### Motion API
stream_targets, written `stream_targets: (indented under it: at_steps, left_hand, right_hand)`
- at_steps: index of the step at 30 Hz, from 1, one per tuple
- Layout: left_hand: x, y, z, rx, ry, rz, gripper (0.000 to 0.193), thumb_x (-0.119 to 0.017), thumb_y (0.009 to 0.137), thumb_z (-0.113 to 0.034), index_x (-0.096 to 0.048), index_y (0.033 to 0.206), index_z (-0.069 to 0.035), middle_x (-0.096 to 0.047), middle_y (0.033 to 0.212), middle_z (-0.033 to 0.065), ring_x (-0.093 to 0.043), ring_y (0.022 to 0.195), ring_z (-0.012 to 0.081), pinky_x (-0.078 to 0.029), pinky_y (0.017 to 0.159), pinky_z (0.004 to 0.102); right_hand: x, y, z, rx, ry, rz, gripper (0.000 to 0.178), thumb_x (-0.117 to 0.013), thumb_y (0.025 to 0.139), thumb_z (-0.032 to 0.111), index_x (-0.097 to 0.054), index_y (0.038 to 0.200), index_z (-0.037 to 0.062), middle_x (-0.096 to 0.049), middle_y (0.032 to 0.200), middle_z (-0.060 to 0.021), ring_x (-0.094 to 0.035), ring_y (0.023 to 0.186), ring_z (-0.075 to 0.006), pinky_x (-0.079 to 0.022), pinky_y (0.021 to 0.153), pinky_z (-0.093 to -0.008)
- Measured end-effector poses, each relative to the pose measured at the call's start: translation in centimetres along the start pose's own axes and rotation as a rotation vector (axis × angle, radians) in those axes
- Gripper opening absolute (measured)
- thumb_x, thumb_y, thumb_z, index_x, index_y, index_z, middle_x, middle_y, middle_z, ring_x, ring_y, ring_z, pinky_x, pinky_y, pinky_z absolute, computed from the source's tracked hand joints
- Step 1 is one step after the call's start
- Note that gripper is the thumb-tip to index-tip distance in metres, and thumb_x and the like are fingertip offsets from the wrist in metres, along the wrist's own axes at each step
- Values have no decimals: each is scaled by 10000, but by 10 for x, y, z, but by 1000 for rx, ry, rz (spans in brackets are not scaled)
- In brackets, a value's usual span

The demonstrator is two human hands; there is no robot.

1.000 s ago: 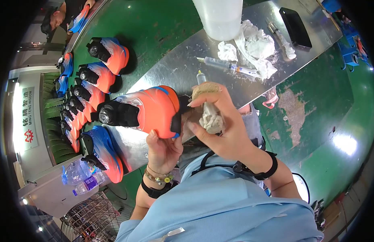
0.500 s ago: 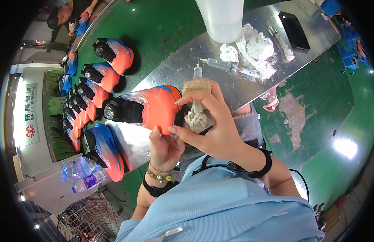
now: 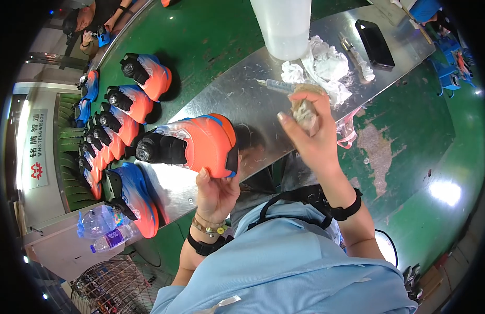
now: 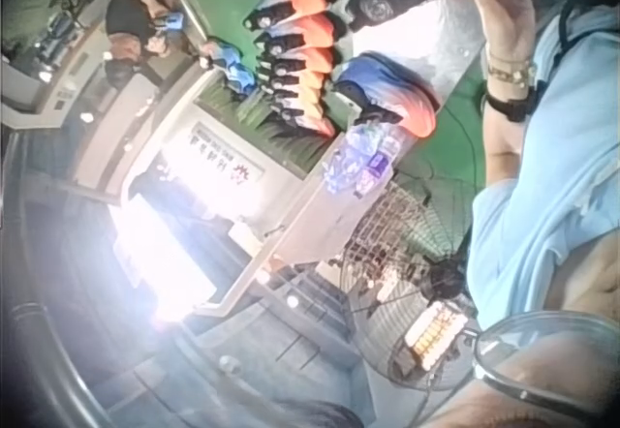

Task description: Apply glue to the heel area of shoes using a syringe and then placing them on a conveyor belt.

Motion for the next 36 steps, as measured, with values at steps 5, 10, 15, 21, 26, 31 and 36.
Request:
stream_targets:
  at_steps: [5, 10, 15, 21, 26, 31, 36]
  left_hand:
    - [-1, 11, 7, -55, -1, 47, 619, -717, 816, -294, -434, 1321, -72, -532, 1304, 82, -479, 1253, 240, -430, 1059, 343]
    - [-5, 29, 10, -105, -46, 55, 637, -730, 807, -287, -428, 1322, -64, -507, 1330, 83, -484, 1242, 223, -436, 1055, 345]
    - [-10, 42, 7, -162, -66, 25, 686, -744, 792, -291, -400, 1343, -71, -461, 1373, 84, -505, 1208, 201, -454, 1037, 336]
    - [-17, 49, 5, -140, -165, 152, 409, -744, 791, -197, -571, 1145, -87, -605, 1187, 32, -569, 1126, 174, -399, 1088, 368]
    - [-16, 53, 9, -102, -169, 153, 447, -730, 797, -168, -540, 1190, -74, -589, 1209, 45, -565, 1134, 183, -410, 1079, 368]
    - [-11, 56, 13, -83, -177, 180, 439, -702, 812, -129, -524, 1210, -69, -583, 1221, 54, -561, 1141, 186, -416, 1072, 371]
    - [-10, 61, 15, -86, -192, 203, 380, -657, 844, -109, -527, 1199, -66, -587, 1212, 54, -558, 1144, 181, -424, 1063, 364]
  right_hand:
    - [9, -13, 8, -32, 246, 39, 399, -694, 818, 304, -553, 1081, 39, -489, 1082, -115, -508, 1006, -222, -420, 891, -361]
    - [7, -50, 57, 288, 301, 362, 636, -660, 740, 624, -666, 983, 36, -492, 1078, -200, -564, 946, -298, -474, 784, -390]
    - [2, -57, 76, 410, 255, 570, 593, -629, 758, 611, -711, 958, 59, -537, 1067, -205, -598, 844, -284, -475, 701, -355]
    - [-3, -52, 82, 420, 271, 605, 540, -580, 796, 556, -717, 936, 53, -567, 1045, -228, -605, 822, -282, -479, 687, -349]
    - [-8, -47, 84, 354, 265, 618, 547, -583, 791, 560, -714, 939, 50, -566, 1043, -233, -614, 843, -294, -504, 710, -359]
    - [-10, -45, 85, 305, 198, 601, 530, -594, 788, 546, -712, 933, 50, -569, 1039, -237, -619, 850, -296, -513, 721, -353]
    - [-11, -45, 88, 354, 142, 601, 439, -604, 804, 474, -717, 922, 66, -578, 1033, -238, -623, 805, -293, -515, 689, -347]
Point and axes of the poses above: each hand's wrist, its own y-axis towards the middle knuckle, its own x-axis out of the back of the hand, z = x × y, the point moved 4 cm from there along y, towards the middle knuckle
